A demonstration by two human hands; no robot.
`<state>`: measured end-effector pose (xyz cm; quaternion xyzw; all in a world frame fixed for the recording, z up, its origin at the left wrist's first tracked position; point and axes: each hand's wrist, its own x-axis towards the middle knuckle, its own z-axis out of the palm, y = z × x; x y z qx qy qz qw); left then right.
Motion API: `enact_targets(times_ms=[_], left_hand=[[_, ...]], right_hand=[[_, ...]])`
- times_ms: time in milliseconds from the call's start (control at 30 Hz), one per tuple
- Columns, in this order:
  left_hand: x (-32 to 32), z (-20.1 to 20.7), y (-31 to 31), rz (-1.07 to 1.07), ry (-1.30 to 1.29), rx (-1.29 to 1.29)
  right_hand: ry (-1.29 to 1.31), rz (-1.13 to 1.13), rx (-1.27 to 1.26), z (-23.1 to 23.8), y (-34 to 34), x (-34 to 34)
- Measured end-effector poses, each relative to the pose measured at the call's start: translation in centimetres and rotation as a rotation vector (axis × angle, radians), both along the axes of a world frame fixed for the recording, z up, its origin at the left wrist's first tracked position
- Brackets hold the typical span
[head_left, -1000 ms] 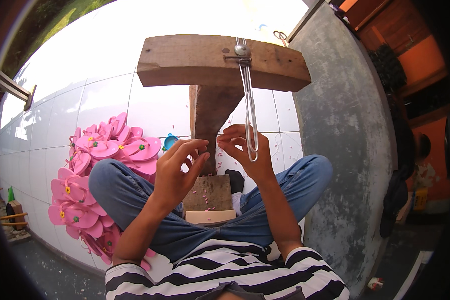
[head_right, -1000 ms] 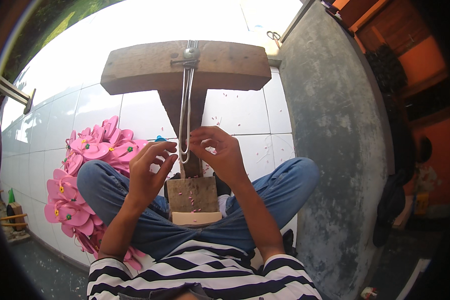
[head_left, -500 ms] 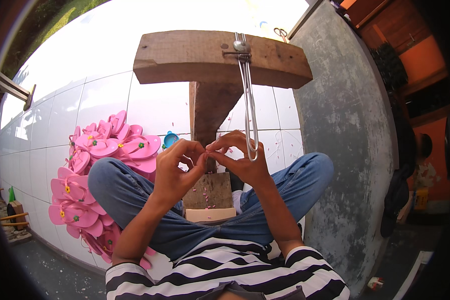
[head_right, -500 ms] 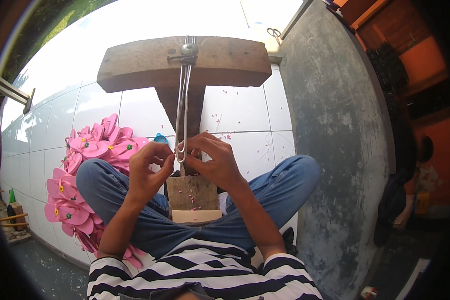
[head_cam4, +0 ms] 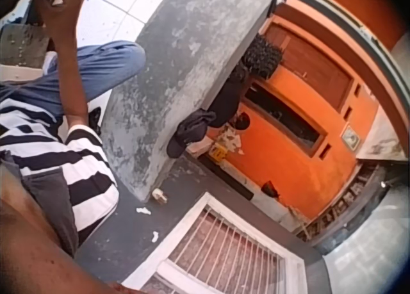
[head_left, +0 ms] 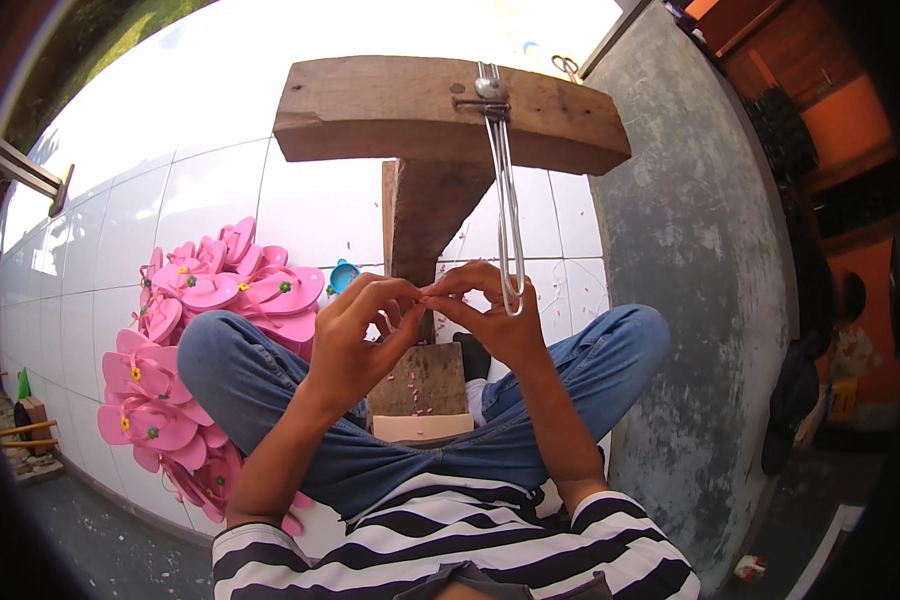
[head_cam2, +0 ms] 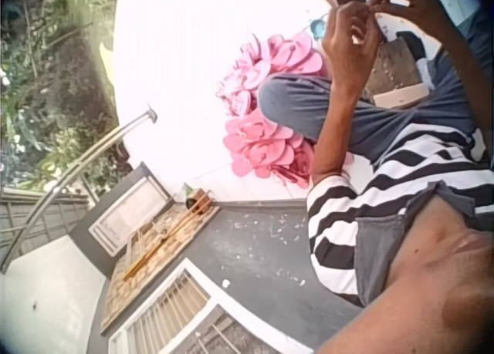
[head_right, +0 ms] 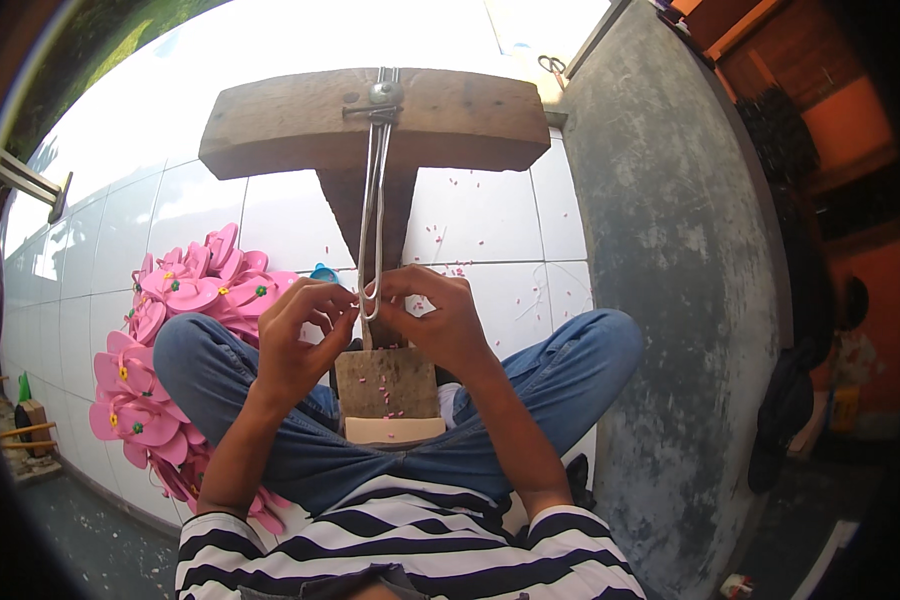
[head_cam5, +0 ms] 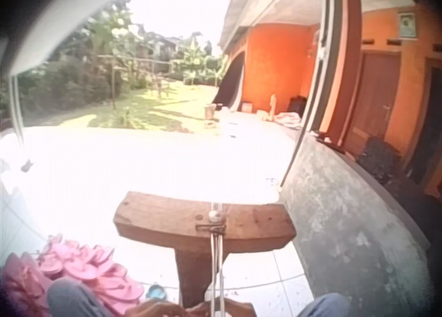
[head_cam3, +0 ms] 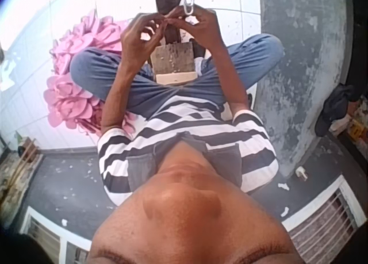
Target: The person attaches straps to pink flip-flop soles using a wooden jig and a metal hook tool.
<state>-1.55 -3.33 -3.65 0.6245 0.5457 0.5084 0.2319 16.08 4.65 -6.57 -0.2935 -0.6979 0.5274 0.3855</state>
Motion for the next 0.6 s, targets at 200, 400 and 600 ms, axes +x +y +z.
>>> enact_targets(times_ms=[200,400,600], left_hand=[[-0.22,-0.05,-0.01,-0.030,0.043,0.026],[-0.13,0.26,-0.06,-0.028,-0.013,-0.021],[-0.11,0.37,-0.04,-0.018,-0.003,-0.038]], right_hand=[[-0.043,0.016,0.002,0.39,-0.02,0.22],[-0.075,0.059,0.056,-0.52,0.29,0.30],[-0.076,0.065,0.089,-0.30,0.33,0.28]])
